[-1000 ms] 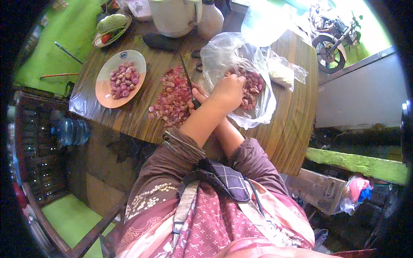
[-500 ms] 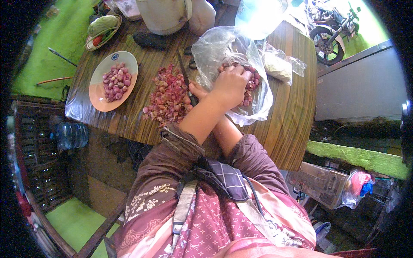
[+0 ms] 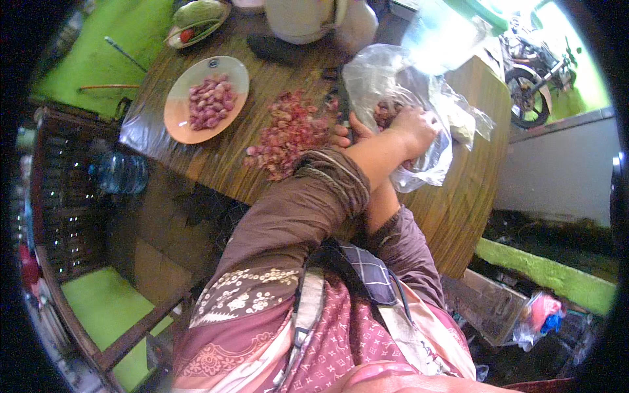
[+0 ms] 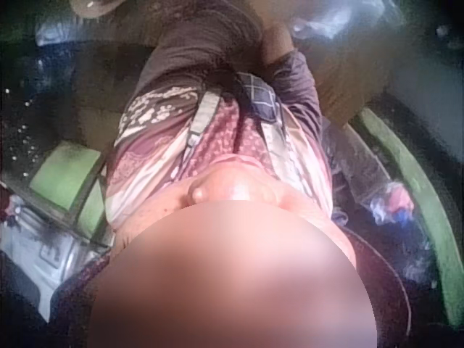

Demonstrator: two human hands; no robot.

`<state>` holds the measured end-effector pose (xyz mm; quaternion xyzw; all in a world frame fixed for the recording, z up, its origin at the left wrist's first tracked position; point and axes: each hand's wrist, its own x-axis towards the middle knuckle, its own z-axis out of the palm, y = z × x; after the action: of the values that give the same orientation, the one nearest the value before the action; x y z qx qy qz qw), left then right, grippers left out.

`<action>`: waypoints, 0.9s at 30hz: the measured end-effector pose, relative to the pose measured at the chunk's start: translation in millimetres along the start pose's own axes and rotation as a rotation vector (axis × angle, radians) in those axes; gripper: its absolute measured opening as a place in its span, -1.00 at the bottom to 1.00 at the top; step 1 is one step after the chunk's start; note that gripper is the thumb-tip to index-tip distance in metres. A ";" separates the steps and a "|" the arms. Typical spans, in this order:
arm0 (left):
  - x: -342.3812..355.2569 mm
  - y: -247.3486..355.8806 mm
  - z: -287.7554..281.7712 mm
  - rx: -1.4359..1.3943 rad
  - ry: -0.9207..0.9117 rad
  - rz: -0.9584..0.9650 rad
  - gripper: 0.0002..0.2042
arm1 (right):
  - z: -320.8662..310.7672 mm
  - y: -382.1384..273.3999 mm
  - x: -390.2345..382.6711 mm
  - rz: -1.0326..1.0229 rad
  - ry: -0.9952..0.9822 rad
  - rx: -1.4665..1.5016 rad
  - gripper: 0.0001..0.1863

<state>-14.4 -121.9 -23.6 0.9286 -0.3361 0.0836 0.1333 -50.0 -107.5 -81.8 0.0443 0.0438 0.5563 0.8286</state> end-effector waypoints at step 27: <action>-267.0 -116.2 -106.2 -0.377 0.239 -0.885 -0.84 | 25.5 39.5 12.8 -0.569 0.546 -0.601 -0.82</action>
<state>-149.2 156.9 -10.2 0.9259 0.0986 0.0623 0.3594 -78.4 -81.4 -51.9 -0.3576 0.1071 0.2873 0.8821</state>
